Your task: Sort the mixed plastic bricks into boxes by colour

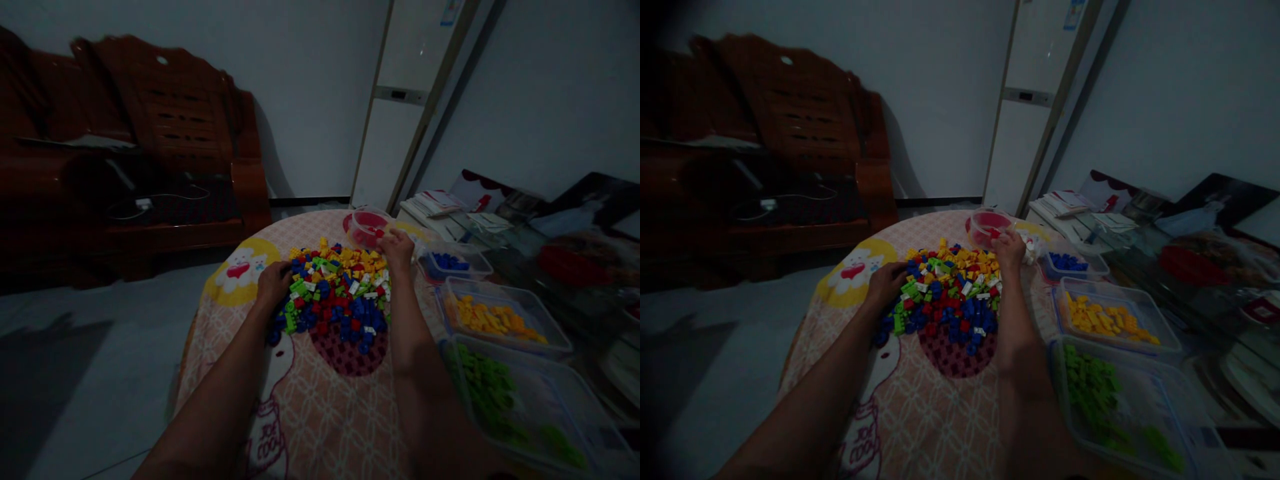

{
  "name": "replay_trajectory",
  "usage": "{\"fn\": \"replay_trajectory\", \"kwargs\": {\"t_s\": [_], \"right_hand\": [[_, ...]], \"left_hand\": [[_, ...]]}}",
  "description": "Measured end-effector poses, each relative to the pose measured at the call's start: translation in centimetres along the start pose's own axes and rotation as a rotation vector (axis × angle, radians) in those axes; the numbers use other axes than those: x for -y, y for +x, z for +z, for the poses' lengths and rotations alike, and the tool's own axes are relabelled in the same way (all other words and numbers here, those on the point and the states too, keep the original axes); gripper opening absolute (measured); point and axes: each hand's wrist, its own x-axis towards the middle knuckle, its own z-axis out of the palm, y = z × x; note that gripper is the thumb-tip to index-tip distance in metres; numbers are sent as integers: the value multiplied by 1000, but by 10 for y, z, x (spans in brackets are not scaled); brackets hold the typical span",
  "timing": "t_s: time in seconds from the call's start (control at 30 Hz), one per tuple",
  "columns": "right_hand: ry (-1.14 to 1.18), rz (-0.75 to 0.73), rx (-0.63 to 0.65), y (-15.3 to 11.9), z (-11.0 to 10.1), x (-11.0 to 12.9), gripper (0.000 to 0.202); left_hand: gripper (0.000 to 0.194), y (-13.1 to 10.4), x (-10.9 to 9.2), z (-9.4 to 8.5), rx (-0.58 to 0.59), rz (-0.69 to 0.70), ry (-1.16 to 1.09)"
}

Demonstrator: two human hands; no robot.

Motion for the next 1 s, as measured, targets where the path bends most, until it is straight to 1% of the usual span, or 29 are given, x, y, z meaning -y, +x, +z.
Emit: {"fn": "replay_trajectory", "kwargs": {"t_s": [0.07,0.1,0.17,0.23,0.33,0.43,0.5,0.63,0.7,0.77,0.87,0.93,1.0], "right_hand": [[87,-49,-14,5,3,0,58],[96,-63,-12,7,3,0,60],[73,-71,-3,7,0,1,57],[14,-43,43,2,-3,5,45],[-143,58,169,-9,-8,13,26],[-354,79,284,-18,-10,19,19],[-517,20,351,-22,-10,20,17],[-840,-189,477,-24,-9,18,16],[-980,-242,533,-27,-5,17,17],[-1108,-241,566,-32,0,17,18],[-1239,-226,555,-37,9,17,18],[-1249,-206,536,-38,11,15,15],[-1163,-176,543,-35,8,11,13]], "left_hand": [[38,-1,-1,-1,1,3,-8],[38,-1,-1,-1,2,5,-9],[38,-1,-2,-2,5,6,-4],[38,0,-3,-3,8,4,3],[39,0,-3,-3,9,1,3],[40,1,-1,-1,5,8,-1],[39,1,1,0,-5,22,-5],[38,3,5,3,-27,36,-5],[39,3,5,3,-21,30,5],[40,3,4,3,-9,23,16],[40,3,3,2,1,20,24],[40,3,3,3,-3,20,25],[39,3,3,3,-10,19,21]]}}
